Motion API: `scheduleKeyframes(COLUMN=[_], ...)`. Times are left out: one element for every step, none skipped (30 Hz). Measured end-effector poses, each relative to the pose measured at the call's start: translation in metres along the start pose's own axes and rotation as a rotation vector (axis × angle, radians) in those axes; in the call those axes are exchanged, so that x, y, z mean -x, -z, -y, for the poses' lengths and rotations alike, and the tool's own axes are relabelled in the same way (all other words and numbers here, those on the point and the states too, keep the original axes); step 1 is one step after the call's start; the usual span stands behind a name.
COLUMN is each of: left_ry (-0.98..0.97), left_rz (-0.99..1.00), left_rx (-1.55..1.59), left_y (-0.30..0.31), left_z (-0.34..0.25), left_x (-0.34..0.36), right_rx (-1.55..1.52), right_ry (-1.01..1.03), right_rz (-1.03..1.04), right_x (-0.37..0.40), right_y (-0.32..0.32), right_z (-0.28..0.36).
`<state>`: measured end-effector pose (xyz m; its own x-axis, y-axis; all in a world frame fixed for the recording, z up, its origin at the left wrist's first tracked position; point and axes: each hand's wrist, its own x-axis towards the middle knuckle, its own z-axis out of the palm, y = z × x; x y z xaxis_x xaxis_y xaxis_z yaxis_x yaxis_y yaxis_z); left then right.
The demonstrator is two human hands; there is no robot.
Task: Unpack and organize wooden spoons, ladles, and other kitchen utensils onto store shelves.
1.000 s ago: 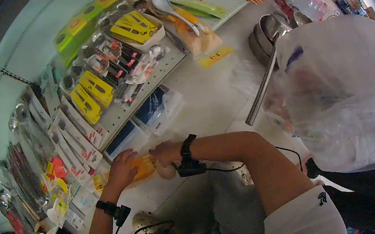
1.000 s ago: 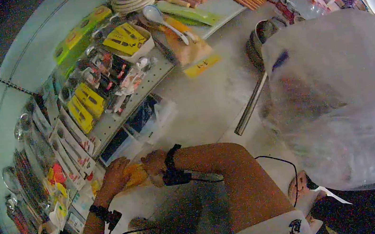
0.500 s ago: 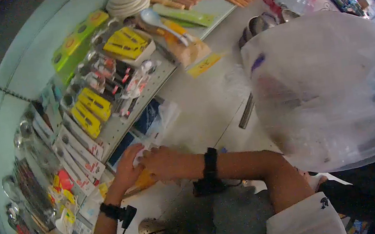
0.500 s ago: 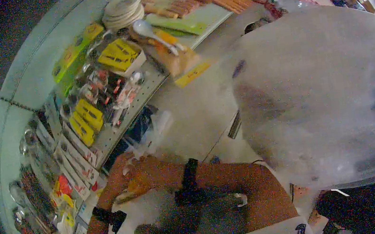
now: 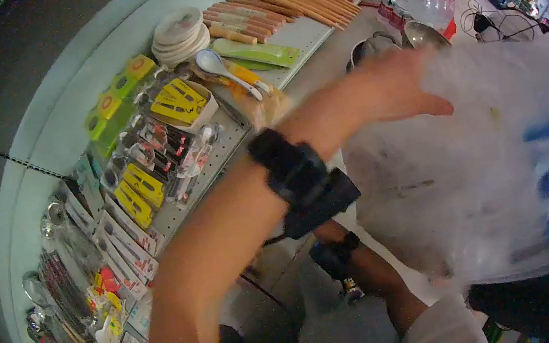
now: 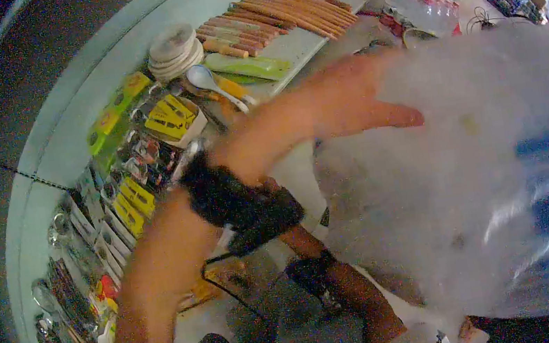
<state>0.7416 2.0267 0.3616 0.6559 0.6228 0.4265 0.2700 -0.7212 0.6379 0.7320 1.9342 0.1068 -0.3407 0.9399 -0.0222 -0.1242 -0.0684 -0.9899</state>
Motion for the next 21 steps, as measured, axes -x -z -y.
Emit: scheduleKeyframes(left_ry=[0.046, 0.048, 0.087, 0.129, 0.138, 0.170, 0.198, 0.197, 0.163, 0.123, 0.080, 0.041, 0.003, -0.020, -0.016, -0.008, 0.008, 0.030, 0.051, 0.069, 0.085], left_rz=[0.046, 0.046, -0.049, -0.139, -0.134, -0.265, -0.398, -0.401, -0.510, -0.617, -0.721, -0.828, -0.939, -0.999, -1.015, -1.018, -1.006, -0.990, -0.970, -0.949, -0.932], left_rx=[0.126, 0.123, 0.079, 0.039, 0.044, 0.218, 0.387, 0.379, 0.367, 0.355, 0.345, 0.339, 0.333, 0.316, 0.295, 0.273, 0.258, 0.242, 0.231, 0.218, 0.210], left_y=[-0.011, -0.017, -0.022, -0.027, -0.029, -0.025, -0.017, -0.010, -0.003, 0.005, 0.011, 0.015, 0.020, 0.024, 0.030, 0.034, 0.037, 0.039, 0.039, 0.038, 0.036], left_z=[0.003, 0.010, 0.015, 0.020, 0.026, 0.030, 0.032, 0.033, 0.029, 0.024, 0.018, 0.013, 0.008, 0.006, 0.003, 0.000, -0.004, -0.007, -0.012, -0.016, -0.020], left_x=[-0.003, -0.002, 0.000, 0.003, 0.009, 0.016, 0.024, 0.030, 0.038, 0.044, 0.051, 0.059, 0.068, 0.076, 0.083, 0.091, 0.100, 0.111, 0.121, 0.131, 0.140], right_rx=[-0.036, -0.064, -0.092, -0.119, -0.141, -0.188, -0.235, -0.435, -0.544, -0.632, -0.720, -0.796, -0.860, -0.927, -0.978, -1.032, -1.073, -1.102, -1.128, -1.149, -1.172], right_ry=[-0.039, -0.067, -0.096, -0.118, -0.140, -0.160, -0.177, -0.208, -0.213, -0.201, -0.179, -0.155, -0.123, -0.093, -0.062, -0.023, 0.021, 0.047, 0.072, 0.096, 0.116], right_rz=[0.005, 0.007, 0.009, 0.004, 0.003, -0.010, -0.022, -0.061, -0.092, -0.123, -0.155, -0.185, -0.214, -0.249, -0.277, -0.309, -0.335, -0.356, -0.369, -0.382, -0.391], right_x=[-0.001, -0.003, -0.005, -0.009, -0.010, -0.009, -0.009, 0.001, 0.007, 0.013, 0.020, 0.027, 0.034, 0.042, 0.048, 0.056, 0.067, 0.075, 0.081, 0.087, 0.093], right_y=[0.007, 0.014, 0.021, 0.028, 0.034, 0.042, 0.047, 0.054, 0.062, 0.071, 0.081, 0.092, 0.103, 0.114, 0.123, 0.133, 0.142, 0.149, 0.156, 0.160, 0.165], right_z=[-0.002, -0.004, -0.008, -0.012, -0.016, -0.020, -0.018, -0.013, -0.006, 0.000, 0.006, 0.011, 0.016, 0.020, 0.024, 0.027, 0.031, 0.033, 0.035, 0.036, 0.037])
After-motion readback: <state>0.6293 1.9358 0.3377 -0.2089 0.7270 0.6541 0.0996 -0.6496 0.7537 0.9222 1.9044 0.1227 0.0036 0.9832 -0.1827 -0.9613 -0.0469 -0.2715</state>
